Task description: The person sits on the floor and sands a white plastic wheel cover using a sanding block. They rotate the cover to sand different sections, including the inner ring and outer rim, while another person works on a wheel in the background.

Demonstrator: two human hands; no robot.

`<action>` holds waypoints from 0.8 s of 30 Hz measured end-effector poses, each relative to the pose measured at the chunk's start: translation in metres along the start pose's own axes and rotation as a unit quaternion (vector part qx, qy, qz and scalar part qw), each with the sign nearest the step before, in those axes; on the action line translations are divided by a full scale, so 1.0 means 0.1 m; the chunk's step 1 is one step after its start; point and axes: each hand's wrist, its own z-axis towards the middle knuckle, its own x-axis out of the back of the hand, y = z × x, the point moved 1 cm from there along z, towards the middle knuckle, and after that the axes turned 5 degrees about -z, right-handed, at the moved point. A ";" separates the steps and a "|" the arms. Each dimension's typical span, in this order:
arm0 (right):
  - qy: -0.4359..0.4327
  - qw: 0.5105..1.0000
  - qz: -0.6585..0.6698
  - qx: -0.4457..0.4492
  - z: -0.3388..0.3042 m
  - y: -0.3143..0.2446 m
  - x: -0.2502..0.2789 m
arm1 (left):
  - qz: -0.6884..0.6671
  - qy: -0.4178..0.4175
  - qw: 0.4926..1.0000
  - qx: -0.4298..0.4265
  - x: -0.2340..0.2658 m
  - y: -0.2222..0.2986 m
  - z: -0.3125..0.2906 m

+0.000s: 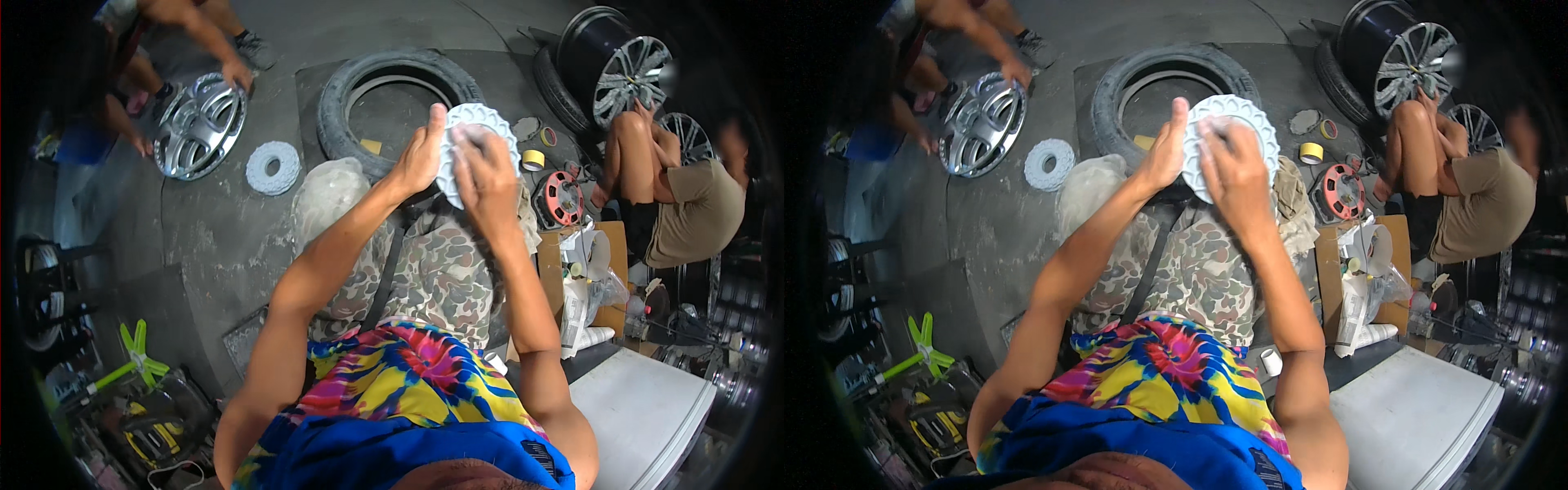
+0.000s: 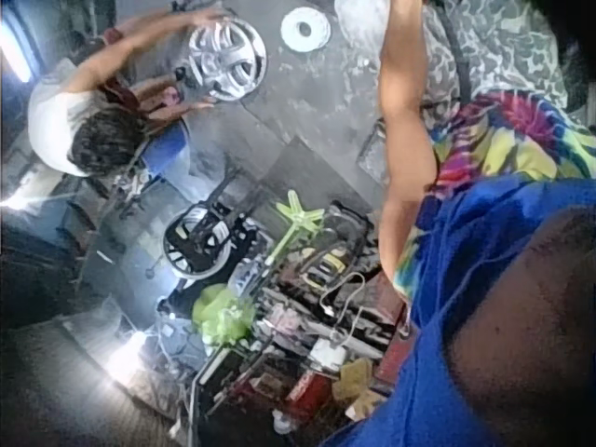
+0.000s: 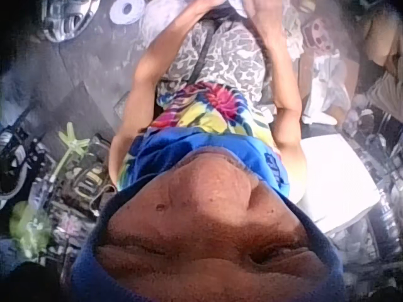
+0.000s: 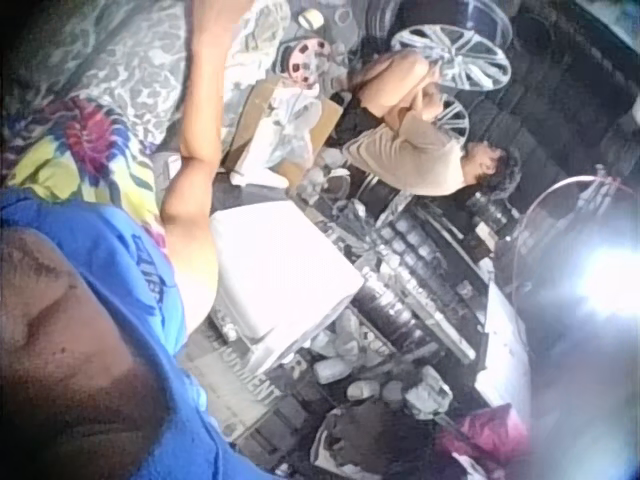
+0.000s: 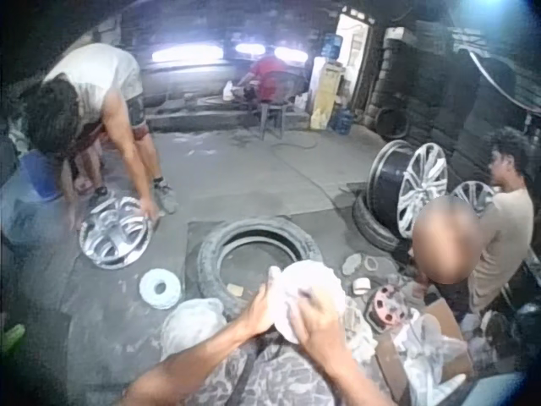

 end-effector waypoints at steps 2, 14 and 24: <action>0.014 0.997 -0.020 -0.070 0.06 0.20 0.01 | 0.014 -0.049 0.996 0.079 0.01 0.06 0.01; -0.078 0.994 -0.054 -0.057 -0.95 -0.01 0.46 | 0.031 -0.038 0.999 0.013 0.15 -0.06 -0.02; 0.006 0.996 -0.054 -0.075 -0.81 -0.09 0.28 | 0.019 -0.055 0.996 0.075 0.19 -0.12 -0.02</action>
